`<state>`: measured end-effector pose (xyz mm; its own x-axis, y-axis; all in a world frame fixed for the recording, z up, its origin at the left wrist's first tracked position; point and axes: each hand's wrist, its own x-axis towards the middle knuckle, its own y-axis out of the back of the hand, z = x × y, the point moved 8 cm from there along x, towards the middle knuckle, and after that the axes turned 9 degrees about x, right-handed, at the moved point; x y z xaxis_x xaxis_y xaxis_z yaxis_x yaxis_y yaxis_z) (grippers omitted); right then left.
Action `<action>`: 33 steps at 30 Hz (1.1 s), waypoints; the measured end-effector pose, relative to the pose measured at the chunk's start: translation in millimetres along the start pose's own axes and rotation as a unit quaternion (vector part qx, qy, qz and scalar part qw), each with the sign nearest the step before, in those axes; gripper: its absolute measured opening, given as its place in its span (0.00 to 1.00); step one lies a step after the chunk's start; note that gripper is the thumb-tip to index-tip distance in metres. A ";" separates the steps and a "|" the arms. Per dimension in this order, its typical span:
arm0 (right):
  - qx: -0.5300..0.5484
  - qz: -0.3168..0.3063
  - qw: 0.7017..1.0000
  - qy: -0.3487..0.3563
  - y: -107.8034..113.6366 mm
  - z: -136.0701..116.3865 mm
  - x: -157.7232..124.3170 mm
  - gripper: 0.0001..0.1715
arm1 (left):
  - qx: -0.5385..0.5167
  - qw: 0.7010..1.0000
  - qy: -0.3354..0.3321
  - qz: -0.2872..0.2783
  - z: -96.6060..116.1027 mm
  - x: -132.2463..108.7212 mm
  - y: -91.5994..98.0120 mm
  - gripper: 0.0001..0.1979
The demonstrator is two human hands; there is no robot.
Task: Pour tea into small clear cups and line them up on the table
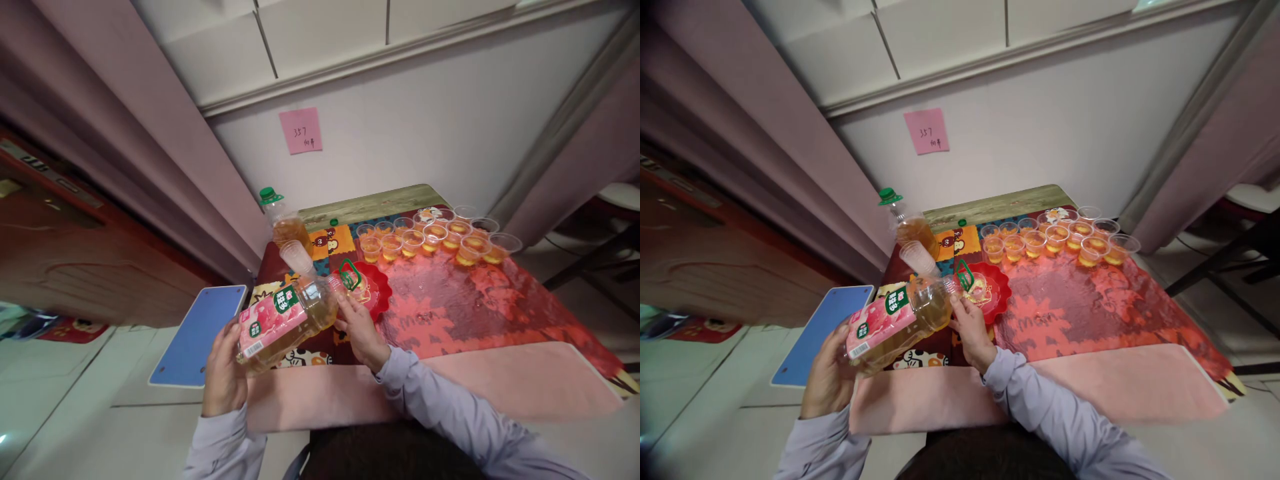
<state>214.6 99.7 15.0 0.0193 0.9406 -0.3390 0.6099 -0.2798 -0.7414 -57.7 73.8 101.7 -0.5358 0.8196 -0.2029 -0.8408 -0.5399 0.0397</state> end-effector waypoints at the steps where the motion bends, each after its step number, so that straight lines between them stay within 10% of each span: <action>1: -0.001 0.000 1.000 0.000 0.0 0.0 0.0 0.36 | 0.001 1.000 -0.001 -0.001 0.6 -0.1 -0.5 0.27; 33: -0.004 0.003 1.000 -0.011 -1.5 -4.0 -1.2 0.38 | 0.000 1.000 -0.002 0.002 6.7 -3.0 -3.9 0.25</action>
<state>216.9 99.7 18.8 0.0048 0.9344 -0.3562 0.6163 -0.2833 -0.7348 -53.3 74.8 108.7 -0.5400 0.8180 -0.1980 -0.8384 -0.5435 0.0410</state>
